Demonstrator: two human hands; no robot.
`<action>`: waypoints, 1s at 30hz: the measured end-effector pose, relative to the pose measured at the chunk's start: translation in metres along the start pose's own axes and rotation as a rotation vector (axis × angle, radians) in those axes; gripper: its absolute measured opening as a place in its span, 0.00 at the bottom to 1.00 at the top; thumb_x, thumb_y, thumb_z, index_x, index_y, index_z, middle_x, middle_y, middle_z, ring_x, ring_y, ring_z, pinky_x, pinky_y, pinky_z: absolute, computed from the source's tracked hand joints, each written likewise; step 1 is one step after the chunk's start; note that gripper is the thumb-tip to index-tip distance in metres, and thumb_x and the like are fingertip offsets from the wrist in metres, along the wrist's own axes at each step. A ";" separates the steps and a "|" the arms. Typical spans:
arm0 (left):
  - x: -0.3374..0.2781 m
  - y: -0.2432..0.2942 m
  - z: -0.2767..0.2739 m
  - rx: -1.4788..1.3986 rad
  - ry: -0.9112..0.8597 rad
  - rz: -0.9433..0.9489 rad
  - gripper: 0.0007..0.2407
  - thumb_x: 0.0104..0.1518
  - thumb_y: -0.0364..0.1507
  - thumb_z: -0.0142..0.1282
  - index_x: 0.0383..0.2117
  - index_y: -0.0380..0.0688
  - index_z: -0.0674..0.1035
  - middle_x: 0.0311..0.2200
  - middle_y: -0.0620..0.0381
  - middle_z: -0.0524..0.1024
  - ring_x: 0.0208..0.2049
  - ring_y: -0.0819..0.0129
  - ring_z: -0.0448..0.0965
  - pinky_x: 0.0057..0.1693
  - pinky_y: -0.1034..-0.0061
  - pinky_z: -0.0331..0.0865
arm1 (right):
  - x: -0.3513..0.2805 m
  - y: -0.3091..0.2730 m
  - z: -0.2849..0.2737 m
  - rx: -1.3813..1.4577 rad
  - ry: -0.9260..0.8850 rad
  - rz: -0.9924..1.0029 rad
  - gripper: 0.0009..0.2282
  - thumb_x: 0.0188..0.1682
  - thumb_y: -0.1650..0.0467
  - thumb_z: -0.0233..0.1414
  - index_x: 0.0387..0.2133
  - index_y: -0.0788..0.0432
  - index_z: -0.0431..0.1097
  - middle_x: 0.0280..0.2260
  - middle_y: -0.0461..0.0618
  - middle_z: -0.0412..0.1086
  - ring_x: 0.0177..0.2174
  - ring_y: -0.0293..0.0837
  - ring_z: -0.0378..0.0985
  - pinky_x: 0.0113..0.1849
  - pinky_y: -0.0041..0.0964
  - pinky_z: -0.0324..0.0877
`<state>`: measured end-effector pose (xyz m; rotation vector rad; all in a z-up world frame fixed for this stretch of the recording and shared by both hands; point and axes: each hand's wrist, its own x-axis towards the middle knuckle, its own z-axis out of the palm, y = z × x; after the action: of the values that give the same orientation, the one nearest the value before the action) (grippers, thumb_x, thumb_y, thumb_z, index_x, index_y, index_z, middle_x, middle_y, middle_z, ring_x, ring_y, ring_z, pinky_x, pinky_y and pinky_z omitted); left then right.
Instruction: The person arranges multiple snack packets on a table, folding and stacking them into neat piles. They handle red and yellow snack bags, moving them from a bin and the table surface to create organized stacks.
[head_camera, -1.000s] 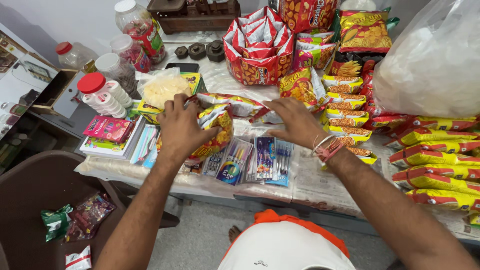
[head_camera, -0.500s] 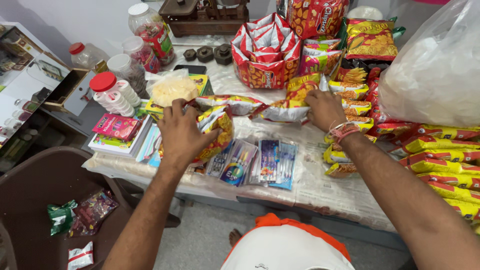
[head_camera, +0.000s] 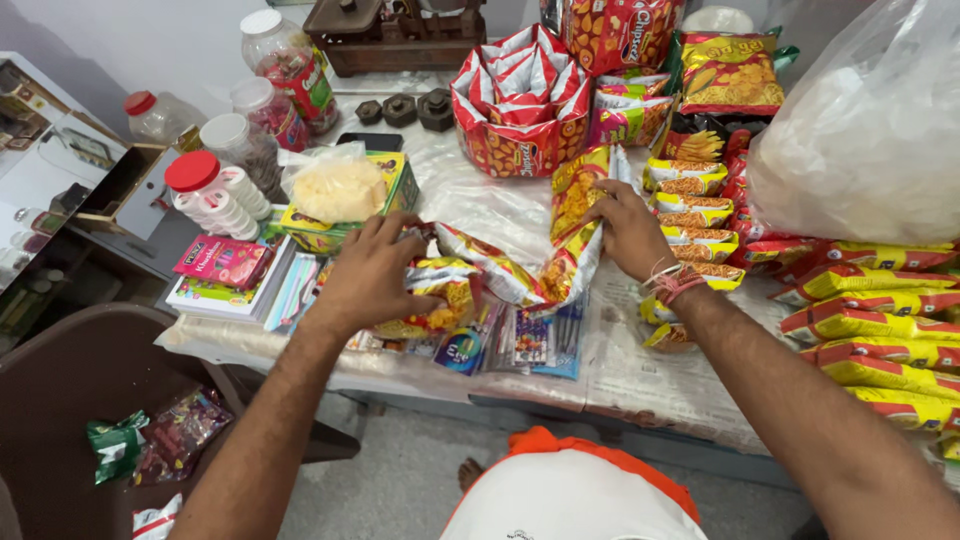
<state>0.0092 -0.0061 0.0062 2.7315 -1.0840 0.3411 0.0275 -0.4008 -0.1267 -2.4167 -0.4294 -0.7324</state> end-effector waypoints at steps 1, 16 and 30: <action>0.002 0.000 -0.002 -0.006 0.021 0.030 0.28 0.31 0.44 0.74 0.38 0.42 0.81 0.55 0.51 0.69 0.56 0.49 0.67 0.59 0.53 0.63 | -0.001 0.003 0.001 0.003 0.039 -0.006 0.13 0.44 0.81 0.52 0.42 0.58 0.73 0.57 0.60 0.67 0.55 0.62 0.70 0.54 0.49 0.67; 0.030 -0.003 -0.011 -0.030 -0.044 0.074 0.29 0.32 0.42 0.75 0.41 0.39 0.81 0.57 0.51 0.69 0.58 0.51 0.65 0.59 0.53 0.61 | 0.032 0.095 0.020 -0.220 -0.074 0.603 0.41 0.34 0.48 0.65 0.50 0.73 0.68 0.45 0.73 0.73 0.46 0.67 0.76 0.49 0.55 0.69; 0.066 -0.008 -0.001 -0.111 -0.072 0.203 0.28 0.32 0.41 0.74 0.43 0.43 0.82 0.55 0.55 0.71 0.57 0.52 0.67 0.60 0.55 0.63 | 0.045 0.069 -0.009 -0.053 -0.027 0.715 0.24 0.36 0.55 0.67 0.32 0.67 0.78 0.30 0.64 0.79 0.29 0.56 0.81 0.35 0.49 0.73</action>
<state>0.0616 -0.0430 0.0249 2.5608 -1.3613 0.2052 0.0903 -0.4545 -0.1234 -2.3803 0.4404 -0.3880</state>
